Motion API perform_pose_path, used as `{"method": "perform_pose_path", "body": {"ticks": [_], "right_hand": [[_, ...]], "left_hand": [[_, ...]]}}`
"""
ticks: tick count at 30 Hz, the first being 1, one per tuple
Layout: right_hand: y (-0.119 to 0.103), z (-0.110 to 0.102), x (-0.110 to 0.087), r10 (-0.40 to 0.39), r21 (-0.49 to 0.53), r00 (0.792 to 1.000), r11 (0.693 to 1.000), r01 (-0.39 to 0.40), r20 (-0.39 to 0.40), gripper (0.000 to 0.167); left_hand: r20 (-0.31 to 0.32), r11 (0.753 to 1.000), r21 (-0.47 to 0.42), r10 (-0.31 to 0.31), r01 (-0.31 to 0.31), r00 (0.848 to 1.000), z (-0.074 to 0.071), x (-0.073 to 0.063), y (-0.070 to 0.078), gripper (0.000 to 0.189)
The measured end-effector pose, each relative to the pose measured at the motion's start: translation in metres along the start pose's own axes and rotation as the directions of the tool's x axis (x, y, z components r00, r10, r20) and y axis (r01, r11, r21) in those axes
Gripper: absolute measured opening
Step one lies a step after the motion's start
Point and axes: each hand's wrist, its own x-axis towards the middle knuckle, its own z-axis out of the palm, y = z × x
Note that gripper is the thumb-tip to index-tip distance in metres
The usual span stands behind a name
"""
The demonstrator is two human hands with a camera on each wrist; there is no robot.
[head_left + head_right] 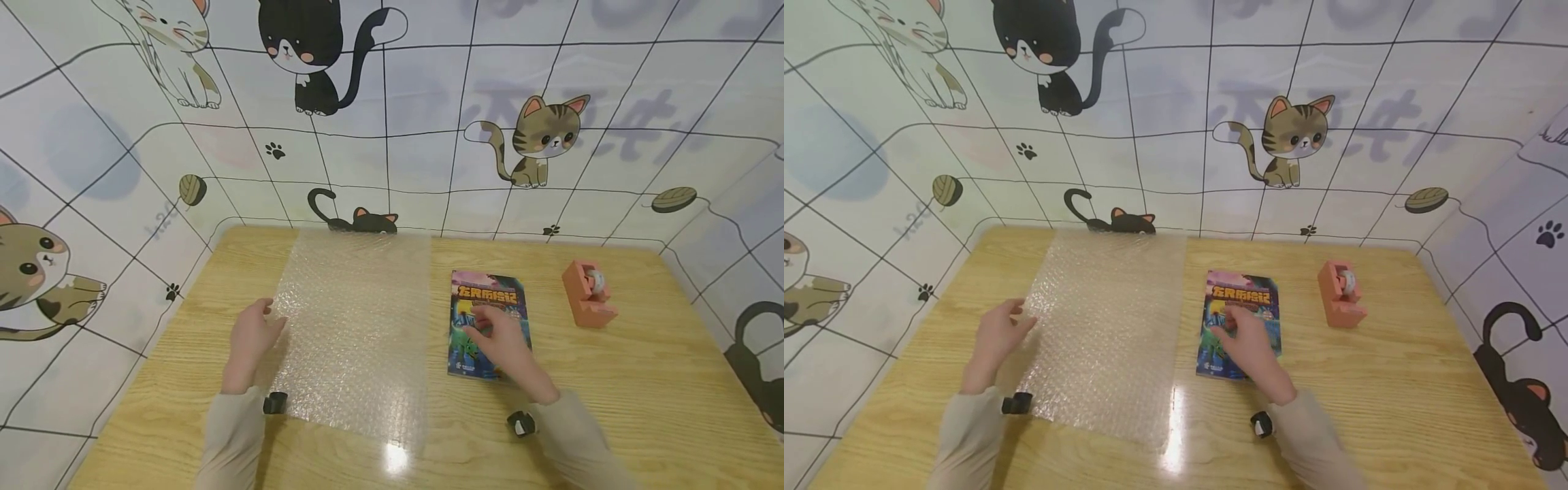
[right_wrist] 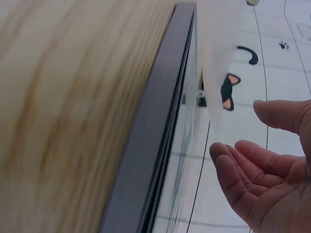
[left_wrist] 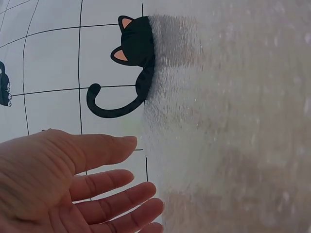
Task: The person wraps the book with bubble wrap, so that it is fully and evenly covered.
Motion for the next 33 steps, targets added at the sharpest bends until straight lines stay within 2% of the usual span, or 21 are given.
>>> {"method": "perform_pose_path", "body": {"ticks": [6, 10, 13, 18, 20, 22, 25, 28, 30, 33], "right_hand": [[-0.020, 0.015, -0.004, -0.003, 0.092, 0.998, 0.996, -0.004, 0.068, 0.023], [-0.028, 0.026, -0.006, 0.013, 0.137, 0.990, 0.990, -0.032, 0.138, 0.021], [-0.032, 0.034, -0.008, 0.049, 0.170, 0.979, 0.982, -0.083, 0.196, 0.023], [-0.039, 0.039, -0.009, 0.131, 0.234, 0.961, 0.954, -0.189, 0.243, 0.016], [-0.040, 0.039, -0.008, 0.159, 0.256, 0.955, 0.940, -0.224, 0.252, 0.011], [-0.040, 0.037, -0.007, 0.175, 0.277, 0.948, 0.928, -0.249, 0.265, 0.008], [-0.039, 0.033, -0.005, 0.180, 0.286, 0.942, 0.922, -0.263, 0.283, 0.009], [-0.036, 0.028, -0.002, 0.183, 0.272, 0.939, 0.925, -0.265, 0.292, 0.009], [-0.033, 0.024, 0.001, 0.189, 0.256, 0.937, 0.929, -0.267, 0.295, 0.009], [-0.028, 0.016, 0.007, 0.198, 0.239, 0.931, 0.931, -0.277, 0.305, 0.010]], "left_hand": [[-0.016, 1.000, -0.008, -0.006, 0.006, 1.000, -0.005, -0.005, -0.008, 0.044], [-0.001, 0.999, -0.037, -0.009, 0.009, 1.000, -0.007, -0.007, -0.012, 0.045], [0.009, 0.998, -0.055, -0.006, 0.007, 1.000, -0.008, -0.008, -0.013, 0.044], [0.018, 0.996, -0.082, 0.039, -0.037, 0.999, -0.008, -0.010, -0.018, 0.027], [0.035, 0.994, -0.105, 0.027, -0.023, 0.999, -0.007, -0.012, -0.022, 0.022], [0.073, 0.988, -0.154, -0.012, 0.024, 0.997, -0.007, -0.016, -0.026, 0.019], [0.147, 0.968, -0.224, -0.084, 0.116, 0.985, -0.006, -0.025, -0.032, 0.016], [0.234, 0.933, -0.299, -0.131, 0.199, 0.963, -0.005, -0.036, -0.036, 0.018], [0.289, 0.901, -0.356, -0.148, 0.250, 0.946, -0.003, -0.043, -0.037, 0.019], [0.366, 0.831, -0.460, -0.144, 0.313, 0.920, 0.002, -0.052, -0.037, 0.018]]}}
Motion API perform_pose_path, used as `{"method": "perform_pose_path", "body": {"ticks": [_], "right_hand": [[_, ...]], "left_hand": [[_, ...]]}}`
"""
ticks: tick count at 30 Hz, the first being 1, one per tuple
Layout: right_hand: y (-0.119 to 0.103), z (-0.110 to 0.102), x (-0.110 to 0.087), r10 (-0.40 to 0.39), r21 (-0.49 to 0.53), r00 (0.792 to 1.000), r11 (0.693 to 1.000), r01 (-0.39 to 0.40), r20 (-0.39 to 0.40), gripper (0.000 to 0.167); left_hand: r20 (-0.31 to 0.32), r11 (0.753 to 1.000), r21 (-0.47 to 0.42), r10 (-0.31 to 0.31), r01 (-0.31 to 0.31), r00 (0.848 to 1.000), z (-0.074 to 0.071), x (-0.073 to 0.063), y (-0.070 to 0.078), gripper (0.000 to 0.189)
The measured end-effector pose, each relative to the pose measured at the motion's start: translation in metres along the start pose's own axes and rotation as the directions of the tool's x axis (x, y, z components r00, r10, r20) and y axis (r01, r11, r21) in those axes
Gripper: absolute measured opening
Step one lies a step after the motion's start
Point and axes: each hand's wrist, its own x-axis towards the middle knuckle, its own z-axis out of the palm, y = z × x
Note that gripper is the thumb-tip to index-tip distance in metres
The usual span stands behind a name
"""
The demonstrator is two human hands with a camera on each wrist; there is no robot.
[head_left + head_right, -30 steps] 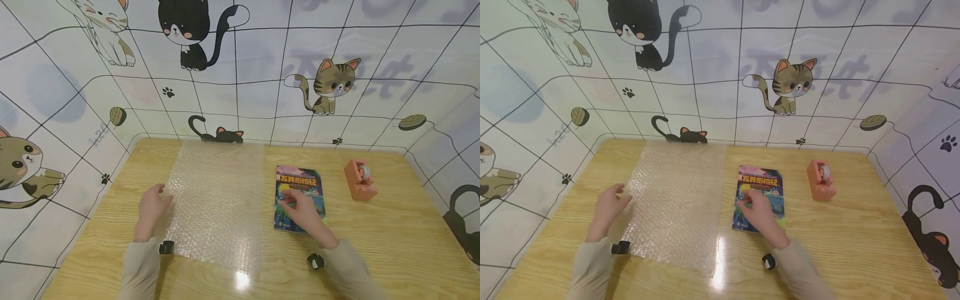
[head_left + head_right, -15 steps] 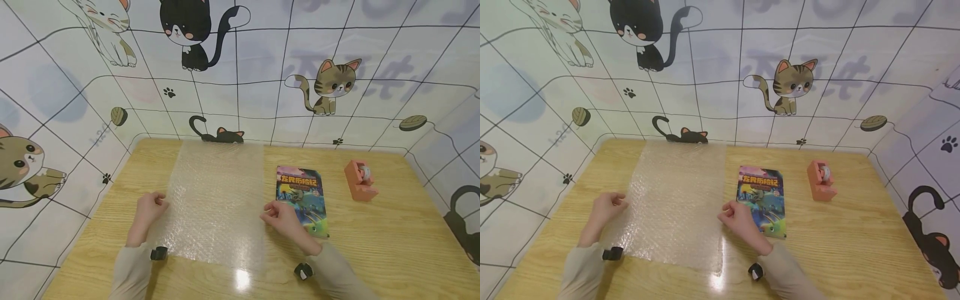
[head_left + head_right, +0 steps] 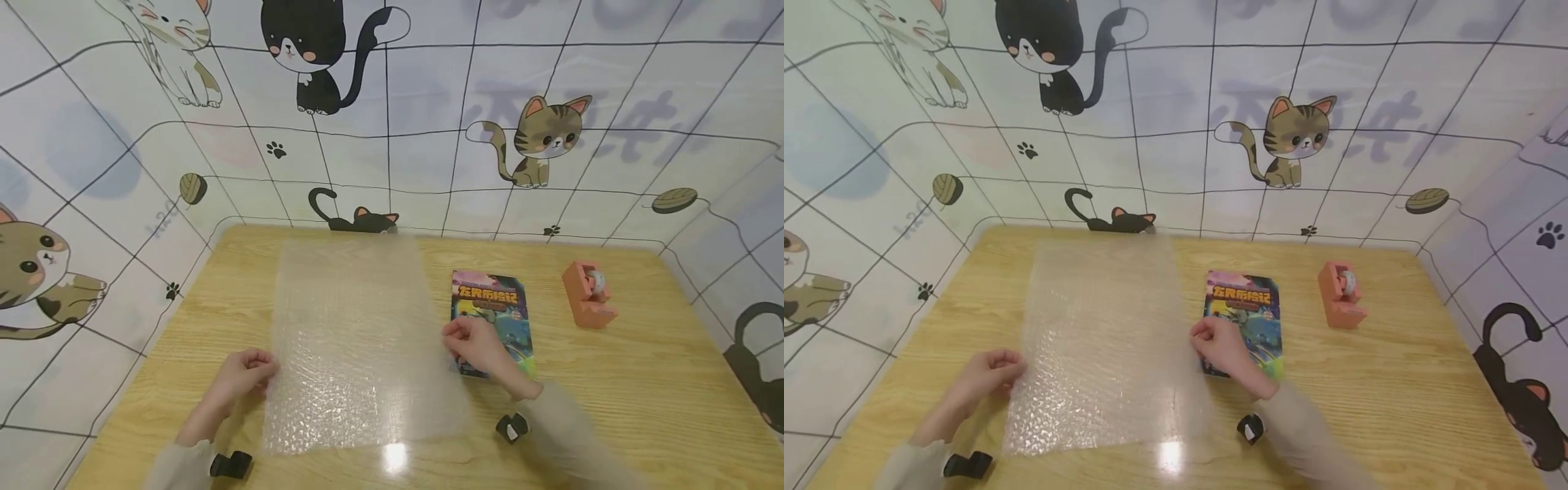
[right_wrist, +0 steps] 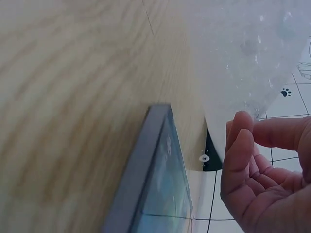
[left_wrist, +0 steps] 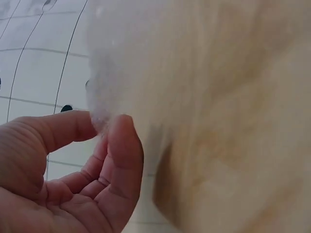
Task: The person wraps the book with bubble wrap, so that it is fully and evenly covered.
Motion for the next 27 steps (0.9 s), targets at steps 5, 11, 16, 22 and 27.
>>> {"method": "perform_pose_path", "body": {"ticks": [5, 11, 16, 22, 27], "right_hand": [[0.001, -0.020, 0.008, -0.005, 0.005, 0.999, 1.000, 0.005, 0.041, 0.012], [0.003, -0.039, 0.020, -0.014, -0.001, 0.997, 1.000, 0.014, 0.082, 0.012], [0.007, -0.051, 0.030, -0.050, -0.053, 0.991, 0.997, 0.057, 0.122, 0.012], [0.018, -0.060, 0.041, -0.090, -0.067, 0.985, 0.993, 0.101, 0.150, 0.008], [0.023, -0.062, 0.046, -0.076, -0.076, 0.983, 0.993, 0.089, 0.165, 0.008]], "left_hand": [[0.092, 0.991, -0.132, -0.005, 0.017, 0.996, 0.013, -0.009, -0.002, 0.017], [0.160, 0.981, -0.191, -0.003, 0.034, 0.987, 0.026, -0.018, 0.001, 0.016], [0.219, 0.979, -0.198, -0.004, 0.048, 0.976, 0.036, -0.028, 0.004, 0.016], [0.294, 0.980, -0.191, 0.001, 0.058, 0.956, 0.050, -0.038, 0.001, 0.018], [0.325, 0.976, -0.199, -0.019, 0.088, 0.946, 0.060, -0.043, -0.004, 0.016]]}}
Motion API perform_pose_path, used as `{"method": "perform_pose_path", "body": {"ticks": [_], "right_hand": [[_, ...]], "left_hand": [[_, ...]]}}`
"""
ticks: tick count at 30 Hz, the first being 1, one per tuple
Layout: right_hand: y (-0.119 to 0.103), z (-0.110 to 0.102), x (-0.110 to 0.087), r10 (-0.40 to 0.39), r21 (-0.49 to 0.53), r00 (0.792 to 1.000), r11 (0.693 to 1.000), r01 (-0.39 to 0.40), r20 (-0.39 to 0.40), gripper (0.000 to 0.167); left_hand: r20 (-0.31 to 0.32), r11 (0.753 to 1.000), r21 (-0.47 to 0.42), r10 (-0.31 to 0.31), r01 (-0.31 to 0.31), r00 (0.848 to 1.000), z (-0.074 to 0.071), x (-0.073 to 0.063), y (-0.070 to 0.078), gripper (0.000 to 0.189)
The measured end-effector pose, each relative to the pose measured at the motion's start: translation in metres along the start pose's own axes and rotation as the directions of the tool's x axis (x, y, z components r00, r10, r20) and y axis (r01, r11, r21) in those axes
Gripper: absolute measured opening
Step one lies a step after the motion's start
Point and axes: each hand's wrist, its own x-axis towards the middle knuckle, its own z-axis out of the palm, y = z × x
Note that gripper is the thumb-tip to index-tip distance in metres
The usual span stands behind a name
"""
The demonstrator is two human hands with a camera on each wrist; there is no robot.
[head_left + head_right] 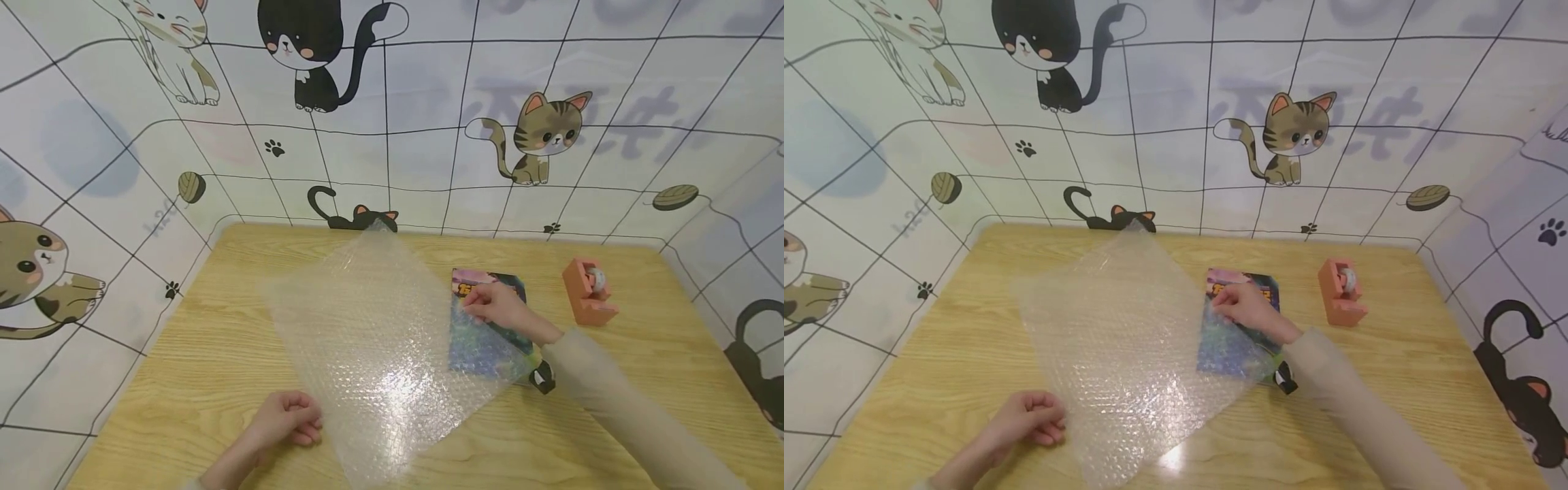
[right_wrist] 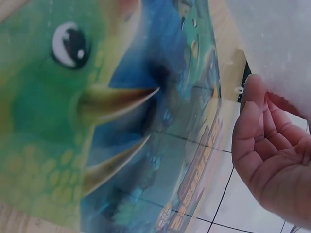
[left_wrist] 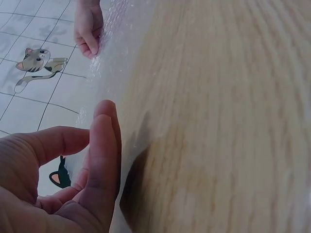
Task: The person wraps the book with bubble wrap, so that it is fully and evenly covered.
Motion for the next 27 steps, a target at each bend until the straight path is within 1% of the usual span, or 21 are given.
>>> {"method": "perform_pose_path", "body": {"ticks": [6, 8, 11, 13, 16, 17, 20, 23, 25, 27], "right_hand": [[0.003, -0.003, -0.001, -0.001, 0.009, 1.000, 1.000, 0.001, 0.010, 0.009], [0.002, -0.003, -0.001, -0.015, 0.003, 1.000, 1.000, 0.015, 0.011, 0.008], [-0.005, -0.004, -0.005, -0.031, -0.003, 0.999, 1.000, 0.031, 0.011, 0.009], [-0.004, -0.004, -0.005, -0.040, -0.005, 0.999, 0.999, 0.040, 0.009, 0.009], [-0.002, -0.004, -0.006, -0.032, -0.006, 0.999, 0.999, 0.032, 0.006, 0.010], [0.004, -0.004, -0.004, -0.031, -0.004, 1.000, 1.000, 0.031, 0.003, 0.010], [0.006, -0.005, -0.005, -0.028, 0.004, 1.000, 1.000, 0.028, 0.001, 0.011], [0.008, -0.009, -0.007, -0.020, 0.023, 1.000, 1.000, 0.020, -0.005, 0.015], [0.009, -0.013, -0.010, -0.017, 0.035, 1.000, 0.999, 0.017, -0.017, 0.018], [0.009, -0.018, -0.012, 0.003, 0.044, 0.999, 0.999, -0.001, -0.037, 0.020]], "left_hand": [[0.004, 1.000, -0.016, 0.003, -0.003, 1.000, 0.005, 0.000, -0.003, 0.015], [0.010, 1.000, -0.021, 0.008, -0.008, 1.000, 0.006, -0.001, -0.003, 0.015], [0.024, 1.000, -0.024, 0.014, -0.013, 1.000, 0.008, -0.003, -0.002, 0.014], [0.034, 1.000, -0.023, 0.014, -0.013, 0.999, 0.009, -0.004, -0.002, 0.013], [0.045, 1.000, -0.013, 0.009, -0.008, 0.999, 0.010, -0.004, -0.001, 0.013], [0.047, 1.000, -0.007, 0.007, -0.007, 0.999, 0.010, -0.004, -0.001, 0.014], [0.059, 0.999, 0.035, 0.006, -0.008, 0.998, 0.008, -0.005, 0.000, 0.017], [0.071, 0.994, 0.107, 0.006, -0.014, 0.997, 0.003, -0.007, 0.006, 0.021], [0.089, 0.986, 0.161, 0.022, -0.036, 0.996, -0.003, -0.008, 0.014, 0.025], [0.097, 0.976, 0.207, 0.043, -0.062, 0.994, -0.008, -0.008, 0.027, 0.027]]}}
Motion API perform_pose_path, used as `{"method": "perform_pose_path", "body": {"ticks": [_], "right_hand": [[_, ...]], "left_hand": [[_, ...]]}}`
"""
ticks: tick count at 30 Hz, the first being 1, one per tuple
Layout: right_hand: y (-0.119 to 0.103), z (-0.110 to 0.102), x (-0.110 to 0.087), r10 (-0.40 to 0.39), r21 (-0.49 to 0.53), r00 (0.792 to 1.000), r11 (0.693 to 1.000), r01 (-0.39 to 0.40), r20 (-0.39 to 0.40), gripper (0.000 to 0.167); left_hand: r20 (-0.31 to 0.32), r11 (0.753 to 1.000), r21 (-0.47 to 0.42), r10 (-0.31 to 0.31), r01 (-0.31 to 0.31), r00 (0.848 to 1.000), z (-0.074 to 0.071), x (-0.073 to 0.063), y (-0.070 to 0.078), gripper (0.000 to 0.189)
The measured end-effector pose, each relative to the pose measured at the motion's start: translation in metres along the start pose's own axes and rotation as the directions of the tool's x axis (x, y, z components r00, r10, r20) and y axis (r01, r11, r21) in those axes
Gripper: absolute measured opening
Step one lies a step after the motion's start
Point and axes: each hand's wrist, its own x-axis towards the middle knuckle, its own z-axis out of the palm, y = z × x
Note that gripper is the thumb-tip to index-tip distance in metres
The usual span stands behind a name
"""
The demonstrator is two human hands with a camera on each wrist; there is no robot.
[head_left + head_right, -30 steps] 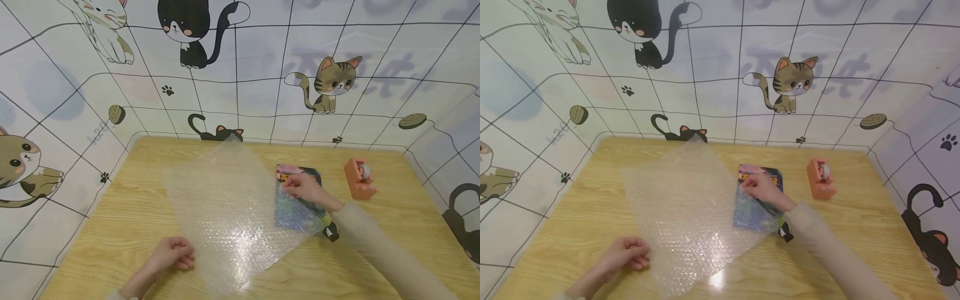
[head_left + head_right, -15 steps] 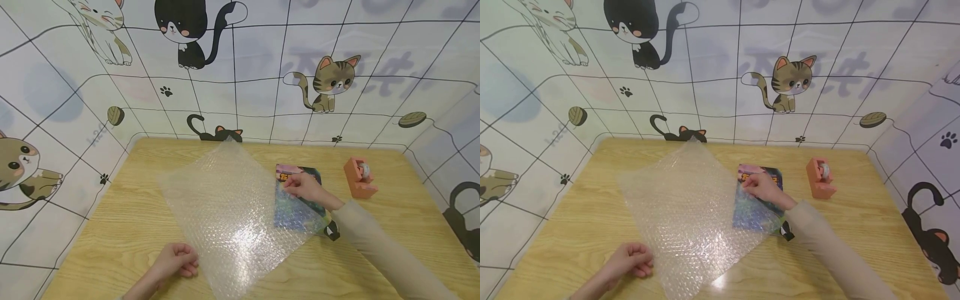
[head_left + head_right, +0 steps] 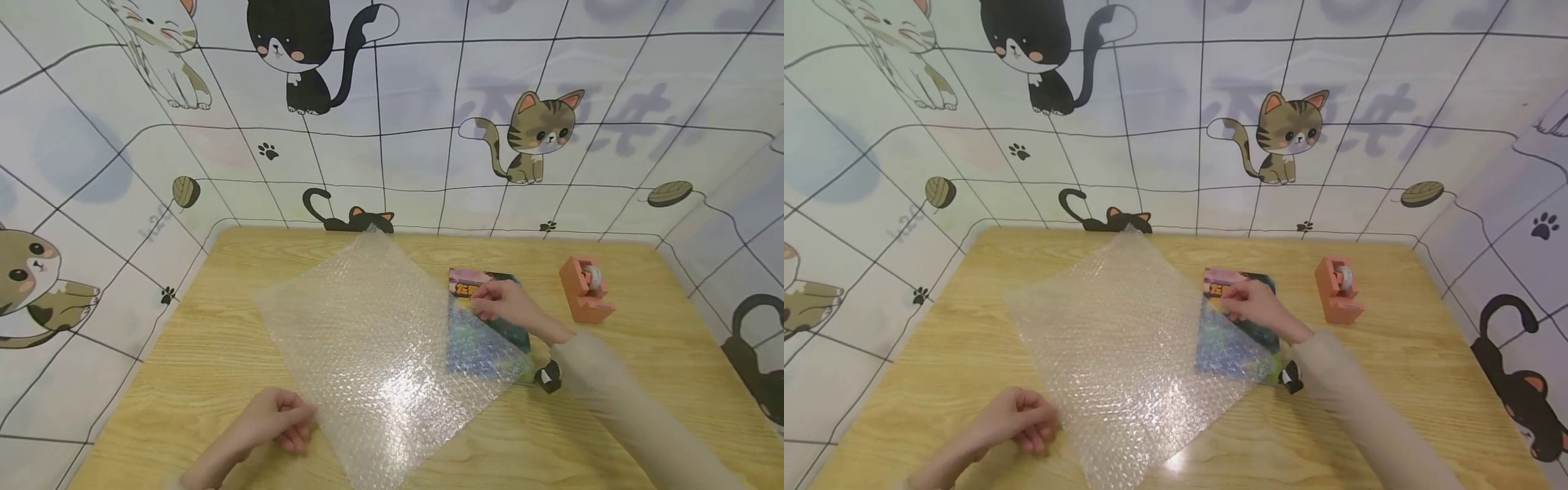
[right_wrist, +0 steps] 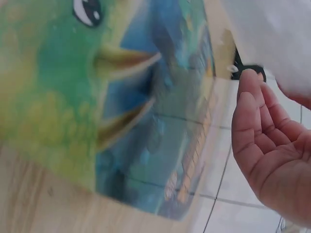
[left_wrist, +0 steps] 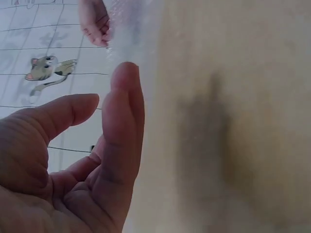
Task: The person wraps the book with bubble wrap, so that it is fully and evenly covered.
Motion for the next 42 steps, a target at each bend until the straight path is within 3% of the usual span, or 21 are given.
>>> {"method": "perform_pose_path", "body": {"ticks": [4, 7, 11, 17, 20, 23, 27, 31, 33, 37, 42], "right_hand": [[0.003, -0.012, -0.009, 0.063, -0.044, 0.995, 0.997, -0.067, -0.082, 0.023], [0.007, -0.019, -0.016, 0.100, -0.096, 0.984, 0.989, -0.115, -0.147, 0.025], [0.013, -0.025, -0.023, 0.106, -0.148, 0.969, 0.979, -0.141, -0.223, 0.026], [0.019, -0.026, -0.026, 0.159, -0.181, 0.934, 0.958, -0.224, -0.319, 0.034], [0.020, -0.024, -0.026, 0.223, -0.163, 0.913, 0.943, -0.291, -0.340, 0.042], [0.020, -0.024, -0.026, 0.269, -0.145, 0.899, 0.931, -0.335, -0.346, 0.049], [0.024, -0.024, -0.024, 0.321, -0.118, 0.885, 0.918, -0.378, -0.339, 0.054], [0.028, -0.024, -0.021, 0.376, -0.102, 0.870, 0.899, -0.426, -0.318, 0.058], [0.028, -0.024, -0.020, 0.401, -0.106, 0.865, 0.887, -0.449, -0.301, 0.061], [0.026, -0.025, -0.019, 0.439, -0.114, 0.857, 0.869, -0.481, -0.269, 0.062], [0.025, -0.024, -0.017, 0.452, -0.119, 0.852, 0.861, -0.494, -0.264, 0.044]], "left_hand": [[0.009, 0.994, 0.076, 0.077, -0.078, 0.997, -0.010, 0.010, 0.036, 0.029], [0.014, 0.982, 0.132, 0.133, -0.134, 0.991, -0.012, 0.028, 0.068, 0.026], [0.023, 0.967, 0.193, 0.166, -0.167, 0.986, -0.007, 0.065, 0.108, 0.022], [0.024, 0.969, 0.211, 0.125, -0.127, 0.992, 0.016, 0.131, 0.146, 0.022], [0.002, 0.958, 0.249, 0.148, -0.144, 0.989, 0.032, 0.160, 0.156, 0.022], [-0.025, 0.924, 0.337, 0.200, -0.181, 0.979, 0.051, 0.185, 0.161, 0.023], [-0.041, 0.863, 0.461, 0.253, -0.206, 0.967, 0.075, 0.211, 0.166, 0.030], [-0.030, 0.824, 0.515, 0.291, -0.235, 0.956, 0.091, 0.233, 0.169, 0.023], [-0.021, 0.805, 0.536, 0.314, -0.255, 0.949, 0.094, 0.244, 0.170, 0.039], [-0.036, 0.794, 0.562, 0.304, -0.232, 0.952, 0.096, 0.261, 0.172, 0.057], [-0.076, 0.820, 0.560, 0.191, -0.116, 0.979, 0.099, 0.276, 0.172, 0.056]]}}
